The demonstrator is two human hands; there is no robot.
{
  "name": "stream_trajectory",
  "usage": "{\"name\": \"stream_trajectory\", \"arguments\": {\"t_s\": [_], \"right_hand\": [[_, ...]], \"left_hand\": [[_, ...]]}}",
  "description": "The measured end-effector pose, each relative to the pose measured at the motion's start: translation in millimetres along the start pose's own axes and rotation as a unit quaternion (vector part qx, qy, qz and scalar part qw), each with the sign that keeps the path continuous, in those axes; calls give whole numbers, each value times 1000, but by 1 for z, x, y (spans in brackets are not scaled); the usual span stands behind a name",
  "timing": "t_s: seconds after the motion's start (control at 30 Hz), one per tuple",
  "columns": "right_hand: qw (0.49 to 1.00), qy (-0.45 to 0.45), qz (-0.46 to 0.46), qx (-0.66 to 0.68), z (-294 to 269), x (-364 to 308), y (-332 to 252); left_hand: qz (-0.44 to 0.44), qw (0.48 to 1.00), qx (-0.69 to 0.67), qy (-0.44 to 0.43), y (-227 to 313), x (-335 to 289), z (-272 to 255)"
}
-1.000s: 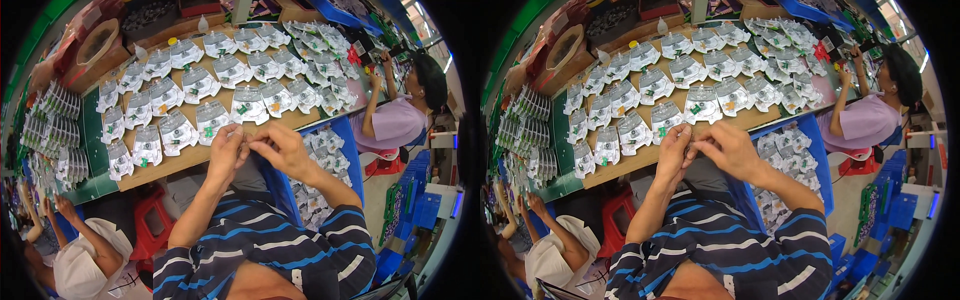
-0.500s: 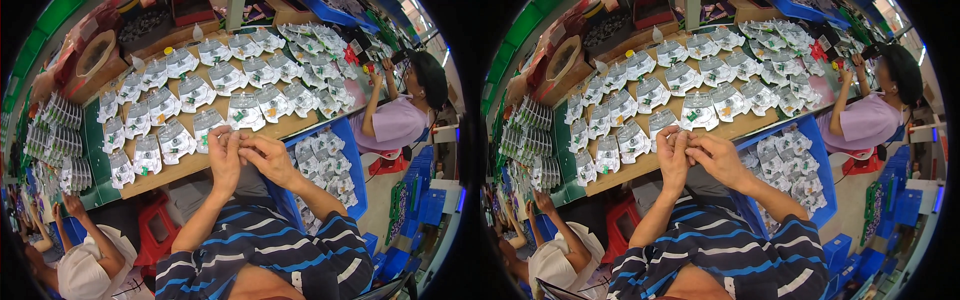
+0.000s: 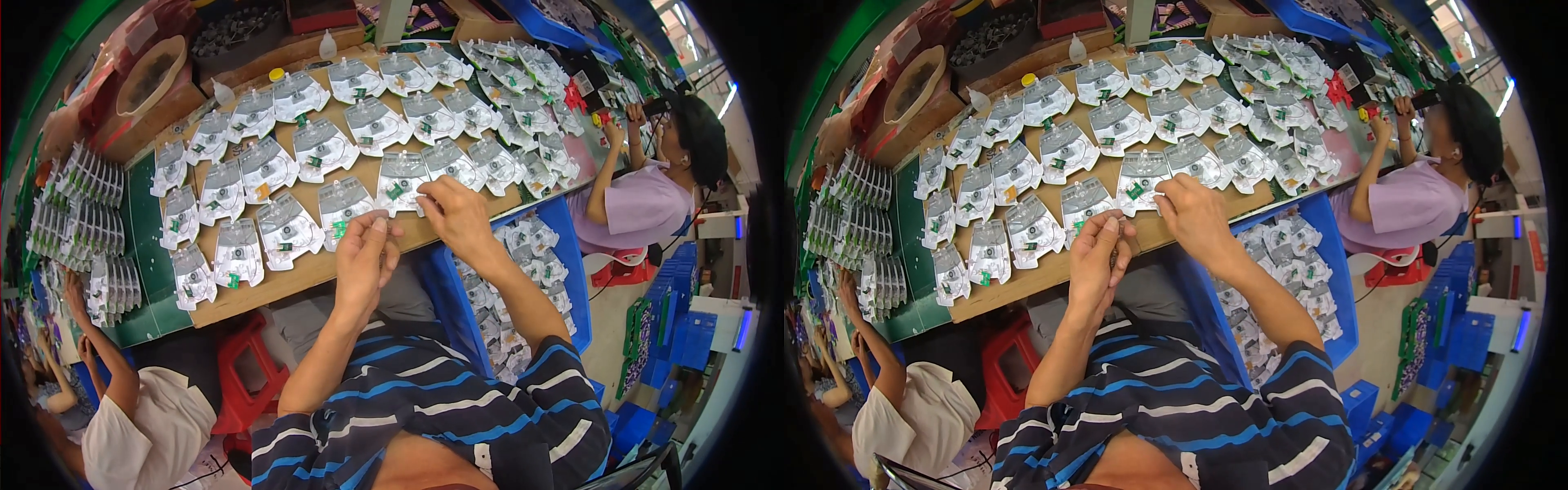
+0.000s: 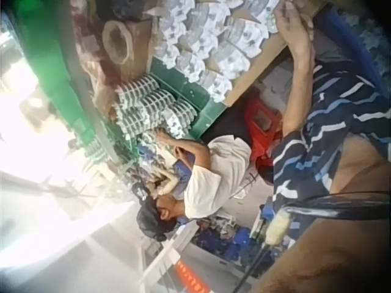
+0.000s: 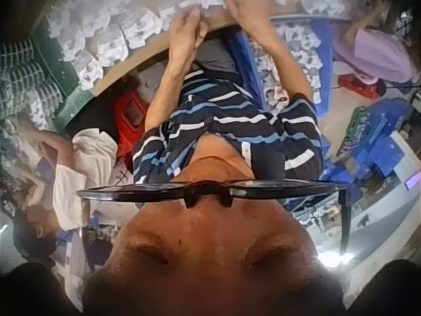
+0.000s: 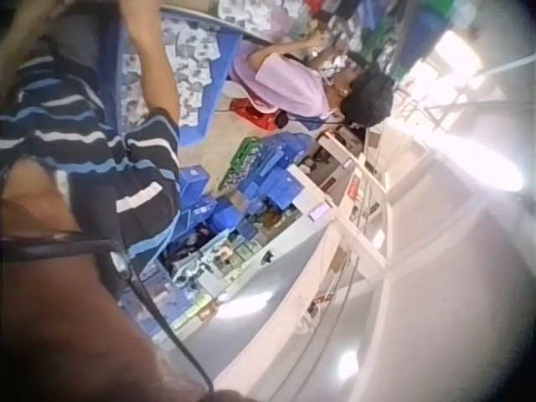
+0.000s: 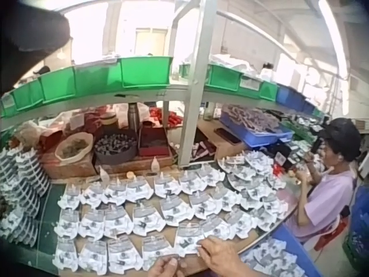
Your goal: The person assembles small plastic components into packaging housings by hand.
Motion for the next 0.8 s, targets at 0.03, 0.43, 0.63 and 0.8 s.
{"name": "stream_trajectory", "arguments": {"t_s": [0.03, 0.43, 0.63, 0.8], "right_hand": [[998, -7, -14, -54, 6, 2, 0], [976, -115, -14, -183, 25, 24, -6], [994, -104, -6, -17, -1, 13, -55], [977, -168, -72, 109, 9, -9, -76]], "left_hand": [[-1, 1000, -4, 1, 0, -2, -3], [-8, 999, -11, -43, 5, -5, -18], [1, 999, -3, -45, 5, -12, -17], [-11, 999, 41, -34, -2, -15, -12]]}}
Point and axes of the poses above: each hand's wrist, its own x-axis towards the middle knuckle, its own z-axis out of the palm, y = z × x, the point moved 6 cm from there along x, towards the middle knuckle, and after that the axes turned 8 degrees about x, right-handed, at the moved point
